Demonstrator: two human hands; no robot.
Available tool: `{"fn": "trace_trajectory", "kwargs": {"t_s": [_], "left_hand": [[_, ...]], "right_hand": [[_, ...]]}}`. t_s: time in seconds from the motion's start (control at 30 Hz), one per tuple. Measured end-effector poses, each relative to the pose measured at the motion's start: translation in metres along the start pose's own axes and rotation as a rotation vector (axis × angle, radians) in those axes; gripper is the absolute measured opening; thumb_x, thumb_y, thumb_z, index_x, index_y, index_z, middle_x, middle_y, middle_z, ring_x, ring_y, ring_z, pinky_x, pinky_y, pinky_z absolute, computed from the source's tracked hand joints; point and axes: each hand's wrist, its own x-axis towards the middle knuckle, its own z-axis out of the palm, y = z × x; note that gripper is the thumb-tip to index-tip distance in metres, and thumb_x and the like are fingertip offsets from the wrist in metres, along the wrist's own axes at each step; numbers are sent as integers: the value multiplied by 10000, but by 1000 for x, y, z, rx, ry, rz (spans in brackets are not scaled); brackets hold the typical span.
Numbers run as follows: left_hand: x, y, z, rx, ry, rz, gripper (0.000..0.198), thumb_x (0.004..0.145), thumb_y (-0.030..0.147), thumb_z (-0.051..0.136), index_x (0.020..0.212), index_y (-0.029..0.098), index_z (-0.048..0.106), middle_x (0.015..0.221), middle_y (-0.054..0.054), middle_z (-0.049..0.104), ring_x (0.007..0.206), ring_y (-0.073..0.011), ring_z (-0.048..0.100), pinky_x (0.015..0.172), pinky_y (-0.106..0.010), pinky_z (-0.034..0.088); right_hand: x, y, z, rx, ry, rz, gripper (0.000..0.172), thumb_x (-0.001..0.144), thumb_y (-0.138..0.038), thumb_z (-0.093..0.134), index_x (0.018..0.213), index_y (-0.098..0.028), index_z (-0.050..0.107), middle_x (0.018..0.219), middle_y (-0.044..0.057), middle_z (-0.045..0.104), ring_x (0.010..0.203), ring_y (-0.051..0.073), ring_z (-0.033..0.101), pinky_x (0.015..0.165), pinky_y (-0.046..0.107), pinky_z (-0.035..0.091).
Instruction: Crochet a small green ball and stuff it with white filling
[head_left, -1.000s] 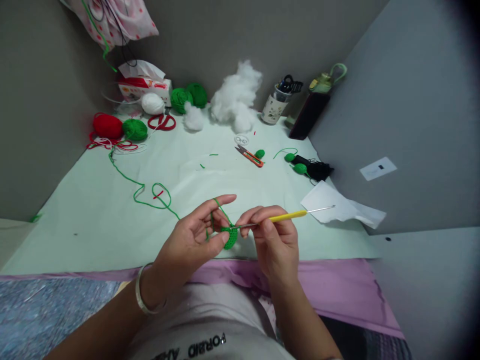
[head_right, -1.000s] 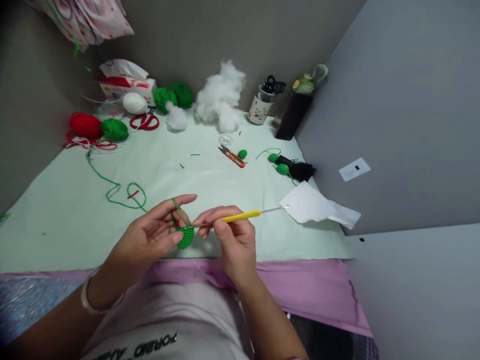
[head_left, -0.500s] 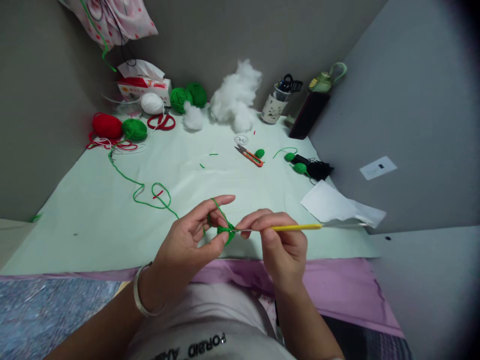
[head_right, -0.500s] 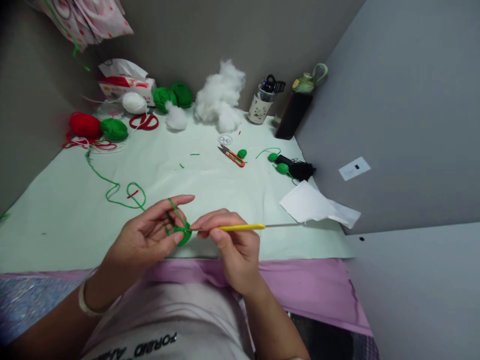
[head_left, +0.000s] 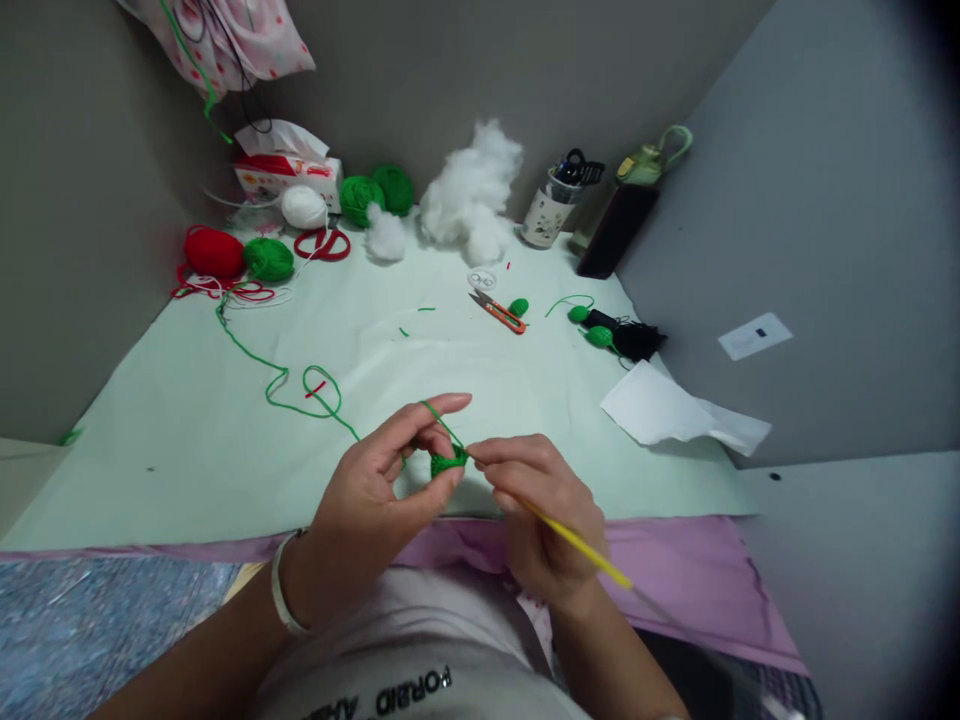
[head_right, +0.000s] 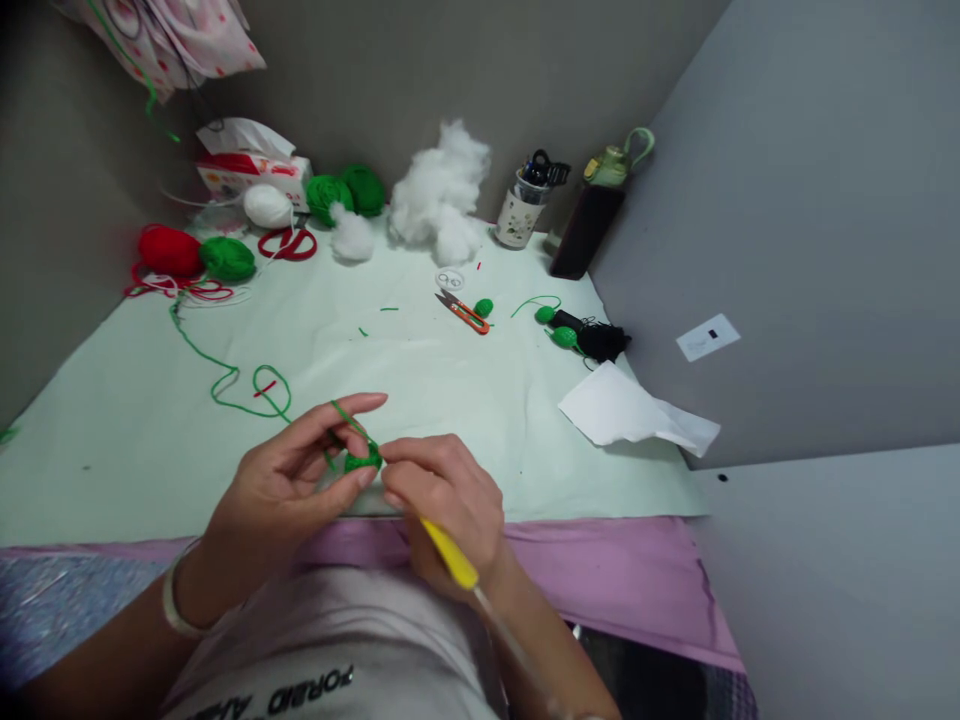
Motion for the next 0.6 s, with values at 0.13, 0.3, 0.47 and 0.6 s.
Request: {"fn": "trace_trajectory", "kwargs": {"t_s": [0.13,0.3,0.47,0.6], "left_hand": [[-2,1,1,-67,-18,-58,448,855,158,773,1286,277,762,887,14,632,900,-155,614,970,-284,498],[0,2,0,-265,-27,-157,485,832,200,830,1307,266,756,905,-2,638,897,-168,618,935,-308,511],[0,1,4,-468,-82,-214,622,809,287,895,1399,296,698,935,-8,654,892,-166,618,842,-286,510],[0,0,1,-512,-156,-194,627,862,386,863,1453,345,659,1003,-20,688,966,-180,637,936,-316,493]], "right_hand": [[-2,1,5,53,101,61,267,1023,-156,581,1176,-299,747,1068,79,813,919,236,748,753,402,608],[0,8,15,454,237,282,182,1053,-238,597,1069,-299,768,975,51,804,815,196,710,690,341,586],[3,15,17,578,172,364,101,980,-299,733,992,-295,833,933,51,771,905,195,712,782,320,584],[6,12,10,481,126,324,109,943,-358,781,999,-306,858,934,59,770,873,194,719,762,301,589]]}}
